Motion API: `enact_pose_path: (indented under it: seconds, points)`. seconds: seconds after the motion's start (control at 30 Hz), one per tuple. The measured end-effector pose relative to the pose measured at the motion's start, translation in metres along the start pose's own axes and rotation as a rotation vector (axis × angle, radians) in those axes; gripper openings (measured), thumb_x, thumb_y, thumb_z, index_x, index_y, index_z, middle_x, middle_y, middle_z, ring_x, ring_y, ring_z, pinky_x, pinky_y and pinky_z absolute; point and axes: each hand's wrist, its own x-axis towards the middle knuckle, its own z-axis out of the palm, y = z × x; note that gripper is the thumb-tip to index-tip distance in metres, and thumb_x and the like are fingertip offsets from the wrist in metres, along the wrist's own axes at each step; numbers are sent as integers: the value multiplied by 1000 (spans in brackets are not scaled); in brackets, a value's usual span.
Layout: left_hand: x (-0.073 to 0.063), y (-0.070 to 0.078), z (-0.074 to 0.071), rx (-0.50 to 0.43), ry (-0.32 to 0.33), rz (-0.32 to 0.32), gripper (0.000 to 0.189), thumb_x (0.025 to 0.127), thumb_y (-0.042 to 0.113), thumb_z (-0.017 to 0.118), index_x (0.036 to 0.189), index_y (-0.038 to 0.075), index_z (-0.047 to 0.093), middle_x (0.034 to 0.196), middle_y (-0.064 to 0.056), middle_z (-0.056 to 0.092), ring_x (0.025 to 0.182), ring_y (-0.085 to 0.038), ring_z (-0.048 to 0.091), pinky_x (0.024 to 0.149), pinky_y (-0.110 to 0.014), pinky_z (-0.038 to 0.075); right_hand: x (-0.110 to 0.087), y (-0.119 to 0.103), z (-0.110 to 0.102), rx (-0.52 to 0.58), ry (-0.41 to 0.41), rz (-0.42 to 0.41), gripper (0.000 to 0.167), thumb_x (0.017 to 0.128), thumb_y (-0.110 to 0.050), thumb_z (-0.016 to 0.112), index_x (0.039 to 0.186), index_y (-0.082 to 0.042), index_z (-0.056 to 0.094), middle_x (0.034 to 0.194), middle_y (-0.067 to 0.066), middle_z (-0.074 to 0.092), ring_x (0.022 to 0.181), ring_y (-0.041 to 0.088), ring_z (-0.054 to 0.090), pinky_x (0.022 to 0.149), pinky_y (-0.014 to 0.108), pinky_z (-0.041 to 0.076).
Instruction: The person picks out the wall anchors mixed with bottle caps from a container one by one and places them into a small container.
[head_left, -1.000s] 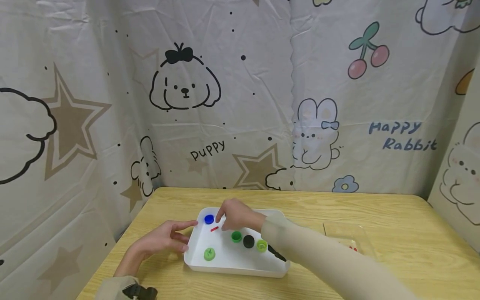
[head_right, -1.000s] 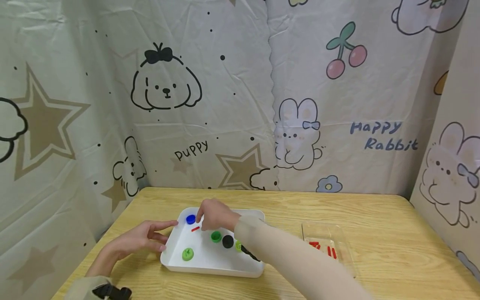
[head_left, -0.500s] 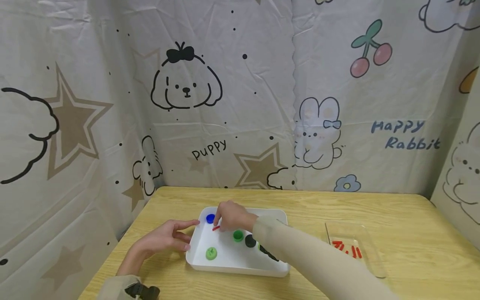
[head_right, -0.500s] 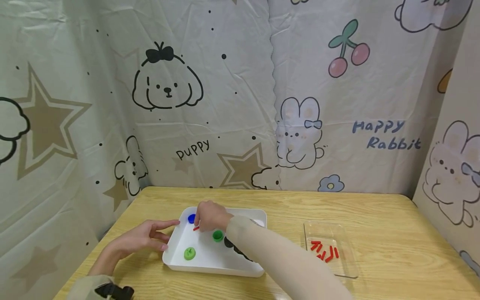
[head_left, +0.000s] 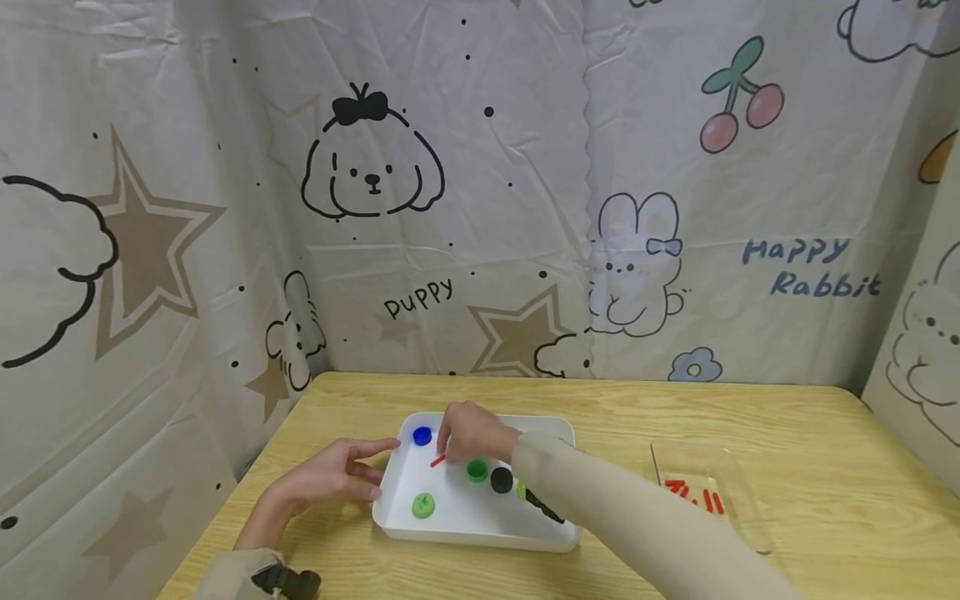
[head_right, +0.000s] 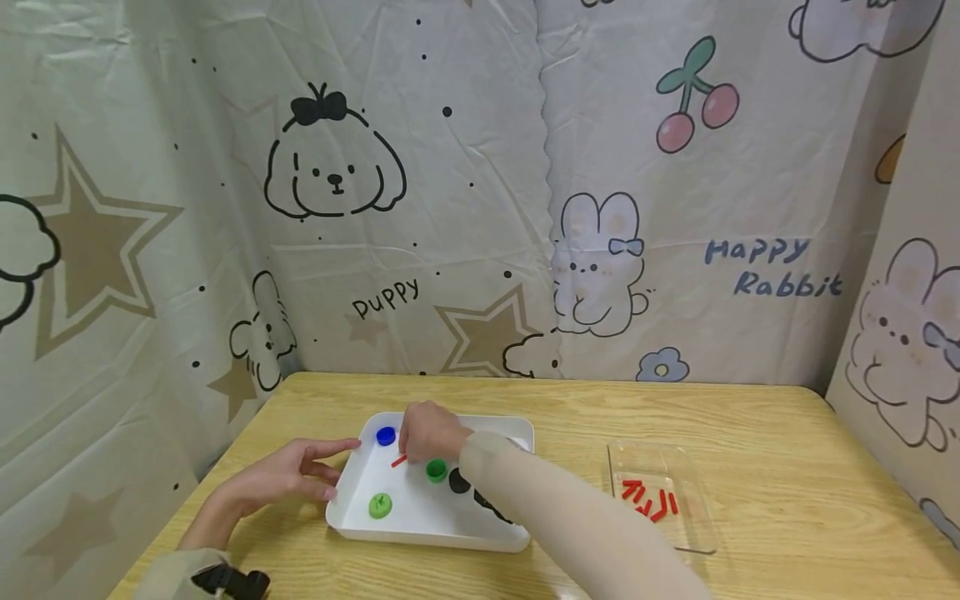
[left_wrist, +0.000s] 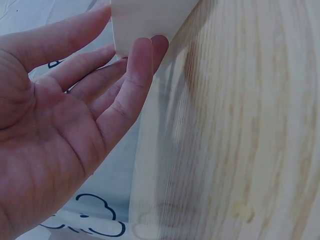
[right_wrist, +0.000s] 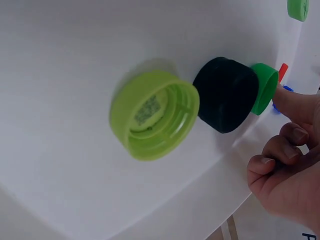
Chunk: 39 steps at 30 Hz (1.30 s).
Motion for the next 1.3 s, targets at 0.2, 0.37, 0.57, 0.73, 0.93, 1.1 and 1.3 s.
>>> enact_pose_path:
  seconds: [0.2,0.37,0.57,0.73,0.93,1.1,1.3]
  points:
    - [0,1,-1,-2,-5,6,78,90,2,75,159,-6,38,162,-32,35,126,-41,64,95,-41,57,1,4,0,18,-1,-6,16,85,-3,86,79,-18,83,79,-10,71,77,11,59,72,26,50]
    - [1,1,-2,-2,-14,12,78,90,2,75,159,-6,38,163,-32,34,126,-40,64,95,-39,57,1,6,4,78,4,26,17,86,-6,87,76,-18,81,77,-10,70,78,12,60,76,28,51]
    - [0,-1,-3,-9,-15,12,79,90,1,75,159,-7,38,162,-33,34,125,-40,64,93,-38,57,-1,7,6,94,-9,24,18,84,-10,90,73,-19,80,73,-11,68,75,11,59,74,28,51]
    - [0,-3,-3,-3,-17,22,79,90,2,76,159,-7,38,163,-33,33,125,-40,64,93,-36,57,-3,8,3,108,-58,-39,16,83,-7,91,74,-17,81,75,-9,68,72,9,57,68,25,48]
    - [-1,-2,-3,-9,-24,19,79,91,2,75,159,-7,36,162,-34,33,126,-41,63,95,-38,57,1,10,2,161,-76,-108,18,82,-3,90,94,-16,85,85,-3,67,79,11,52,68,24,43]
    - [-2,-1,-2,-7,-20,14,79,91,3,75,159,-7,37,162,-33,34,126,-41,63,95,-39,57,5,10,3,148,-123,-158,28,84,-1,88,106,-17,86,72,-1,52,70,12,48,60,22,37]
    - [-1,0,-2,-5,-16,12,78,91,3,75,159,-7,38,163,-31,34,126,-40,64,95,-39,57,9,11,4,126,-167,-155,28,86,-3,87,109,-19,86,66,-3,44,63,11,46,58,21,35]
